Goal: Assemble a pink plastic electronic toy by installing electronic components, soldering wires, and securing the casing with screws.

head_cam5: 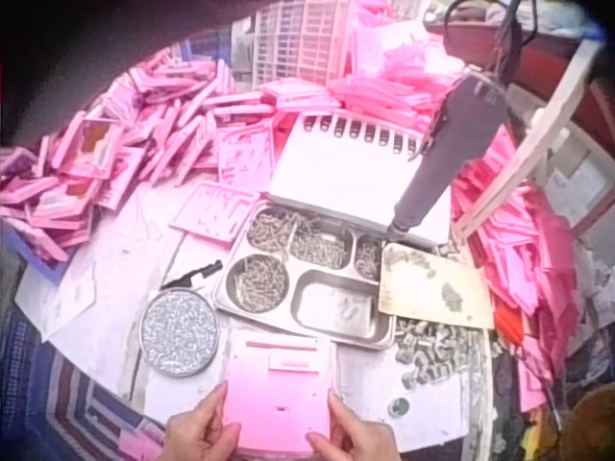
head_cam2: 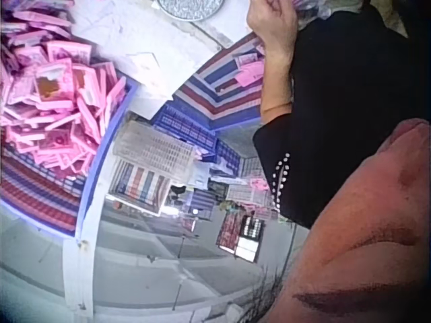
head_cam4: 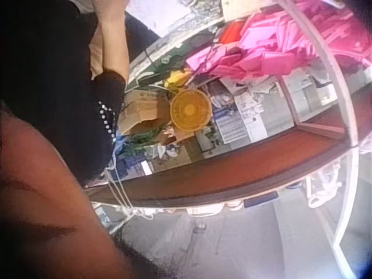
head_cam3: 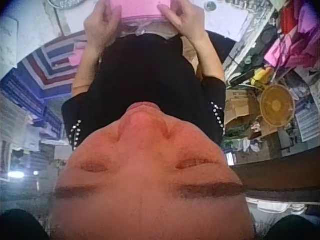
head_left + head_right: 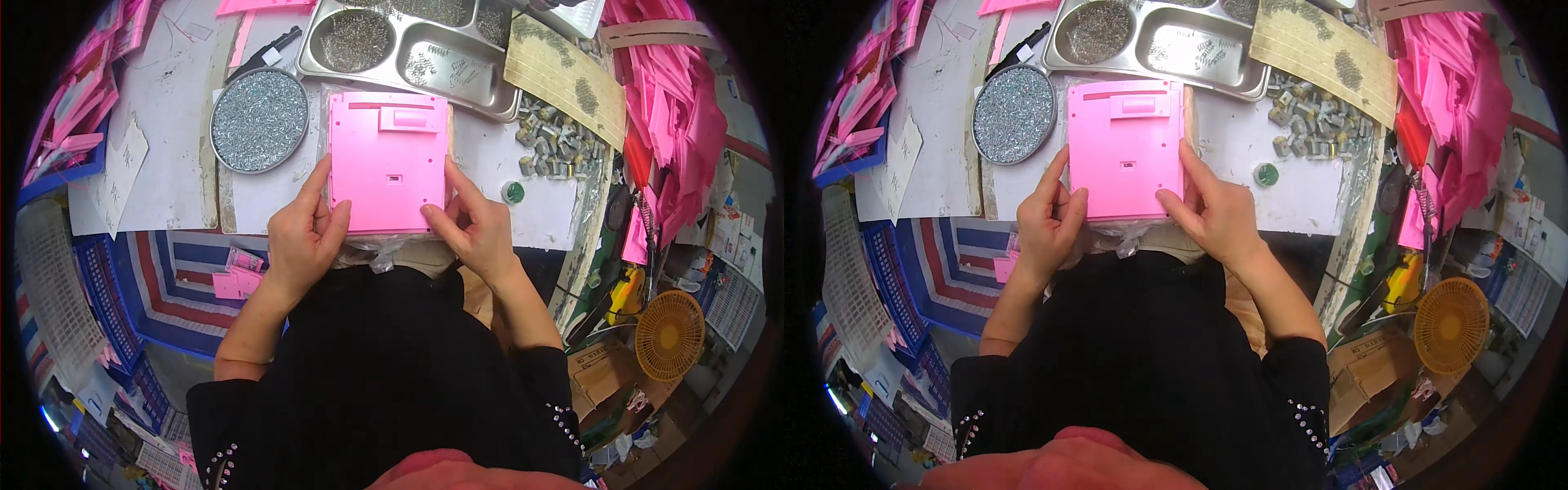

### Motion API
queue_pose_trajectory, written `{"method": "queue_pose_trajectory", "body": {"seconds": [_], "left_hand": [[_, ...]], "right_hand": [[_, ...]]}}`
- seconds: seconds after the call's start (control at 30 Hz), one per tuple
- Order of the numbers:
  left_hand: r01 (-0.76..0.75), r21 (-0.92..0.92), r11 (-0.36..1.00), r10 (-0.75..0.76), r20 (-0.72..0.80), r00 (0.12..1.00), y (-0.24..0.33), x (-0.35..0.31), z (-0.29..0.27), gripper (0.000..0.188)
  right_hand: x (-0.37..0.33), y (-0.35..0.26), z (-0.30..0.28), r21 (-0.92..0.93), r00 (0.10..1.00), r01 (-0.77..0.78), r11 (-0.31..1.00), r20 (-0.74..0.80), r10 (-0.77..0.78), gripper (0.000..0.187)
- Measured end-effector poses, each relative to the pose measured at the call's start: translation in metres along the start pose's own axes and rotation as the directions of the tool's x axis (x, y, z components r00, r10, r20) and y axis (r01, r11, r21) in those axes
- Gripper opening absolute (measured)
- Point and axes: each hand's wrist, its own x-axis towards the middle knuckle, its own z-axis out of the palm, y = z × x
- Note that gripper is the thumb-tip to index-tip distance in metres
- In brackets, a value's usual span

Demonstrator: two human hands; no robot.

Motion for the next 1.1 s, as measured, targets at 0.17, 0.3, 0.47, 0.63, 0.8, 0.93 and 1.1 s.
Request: {"method": "queue_pose_trajectory", "body": {"seconds": [0.17,0.3,0.47,0.63,0.8,0.93,1.1], "left_hand": [[0.051,0.023,0.998,-0.052,0.066,0.996,-0.007,0.001,-0.005,0.058],[0.007,0.042,0.999,-0.011,0.110,0.994,-0.008,0.008,-0.013,0.054],[0.000,0.009,1.000,-0.001,0.081,0.997,-0.024,0.034,-0.050,0.034],[-0.185,0.555,0.811,0.255,-0.051,0.966,-0.055,0.076,-0.078,0.015],[-0.178,0.540,0.823,0.279,-0.111,0.954,-0.061,0.085,-0.074,0.013],[-0.188,0.629,0.755,0.326,-0.111,0.939,-0.069,0.096,-0.088,0.021],[-0.243,0.566,0.788,0.362,-0.106,0.926,-0.071,0.096,-0.097,0.026]], "right_hand": [[-0.004,-0.001,0.003,-0.059,0.993,-0.103,0.993,0.054,0.106,0.068],[-0.003,-0.005,-0.006,-0.136,0.986,-0.104,0.985,0.112,0.120,0.070],[0.028,-0.015,-0.046,-0.190,0.960,-0.083,0.978,0.247,0.129,0.063],[0.102,-0.049,-0.057,-0.272,0.815,0.486,0.831,-0.204,-0.543,0.039],[0.224,-0.058,-0.127,0.336,0.614,0.732,0.593,-0.703,-0.359,0.022],[0.237,-0.069,-0.119,0.454,0.832,0.548,0.703,-0.389,-0.397,0.034],[0.215,-0.066,-0.119,0.389,0.922,0.372,0.842,-0.261,-0.287,0.038]]}}
